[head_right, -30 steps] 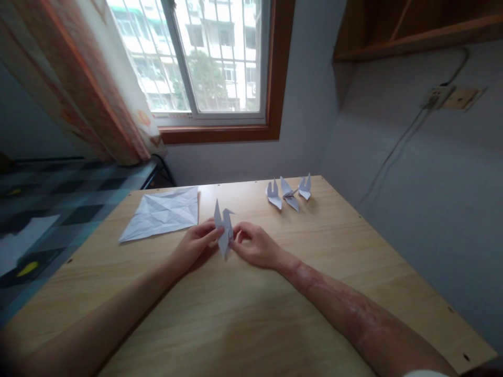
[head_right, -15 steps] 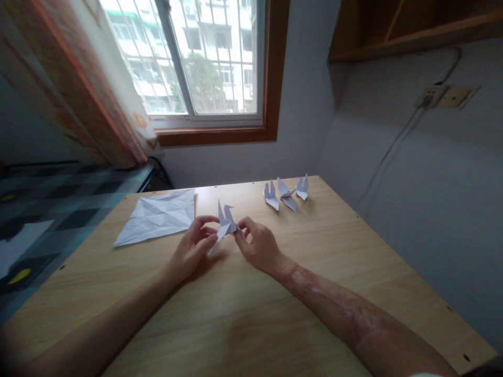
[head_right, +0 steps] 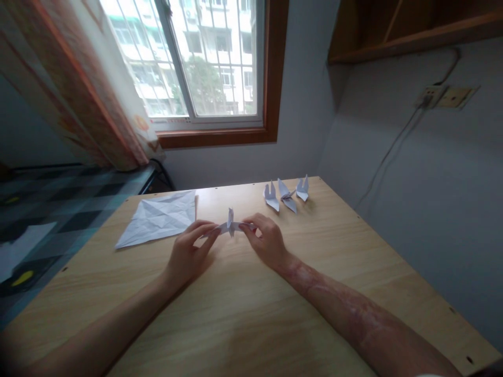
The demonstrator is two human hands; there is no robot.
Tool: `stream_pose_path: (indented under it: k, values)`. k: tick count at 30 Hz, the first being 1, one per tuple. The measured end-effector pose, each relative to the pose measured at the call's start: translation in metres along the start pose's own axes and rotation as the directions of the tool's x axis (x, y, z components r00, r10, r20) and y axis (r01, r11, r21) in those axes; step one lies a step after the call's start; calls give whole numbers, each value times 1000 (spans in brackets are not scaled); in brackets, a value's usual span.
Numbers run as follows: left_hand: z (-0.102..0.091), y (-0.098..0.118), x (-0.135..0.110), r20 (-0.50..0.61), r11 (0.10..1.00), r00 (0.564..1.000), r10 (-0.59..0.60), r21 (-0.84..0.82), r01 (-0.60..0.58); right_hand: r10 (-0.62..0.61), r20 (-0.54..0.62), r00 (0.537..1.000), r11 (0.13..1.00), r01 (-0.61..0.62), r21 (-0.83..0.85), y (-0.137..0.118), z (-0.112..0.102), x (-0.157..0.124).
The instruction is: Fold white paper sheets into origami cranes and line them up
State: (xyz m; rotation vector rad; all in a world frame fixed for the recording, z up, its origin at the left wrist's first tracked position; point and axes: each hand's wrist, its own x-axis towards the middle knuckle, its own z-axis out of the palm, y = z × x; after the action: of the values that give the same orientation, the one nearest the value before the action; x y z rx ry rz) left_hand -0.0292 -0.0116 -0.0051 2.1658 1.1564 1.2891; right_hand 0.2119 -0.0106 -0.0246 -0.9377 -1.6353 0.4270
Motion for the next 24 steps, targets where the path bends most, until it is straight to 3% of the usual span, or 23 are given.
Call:
stream_pose_path:
  k: [5,10,15,20,24]
  values:
    - [-4,-7,6,-22,999,999,-36,-22,35,-11,-4,1000,1000,11,7,5,-3,3]
    - [-2,-15,9,-67,999,997,37,-1,-38,16,-16,1000,1000,-16,-1,7,-3,4]
    - [-1,-21,8,-77,999,996,34,-40,-37,182,22,983,983,-182,0,8,-4,4]
    - [-2,-21,8,-112,1000,994,3,-27,-6,358,118,926,900,-376,219,13,0,4]
    - [-1,-26,9,-110,998,992,-61,-17,59,385,135,913,817,-405,411,17,5,6]
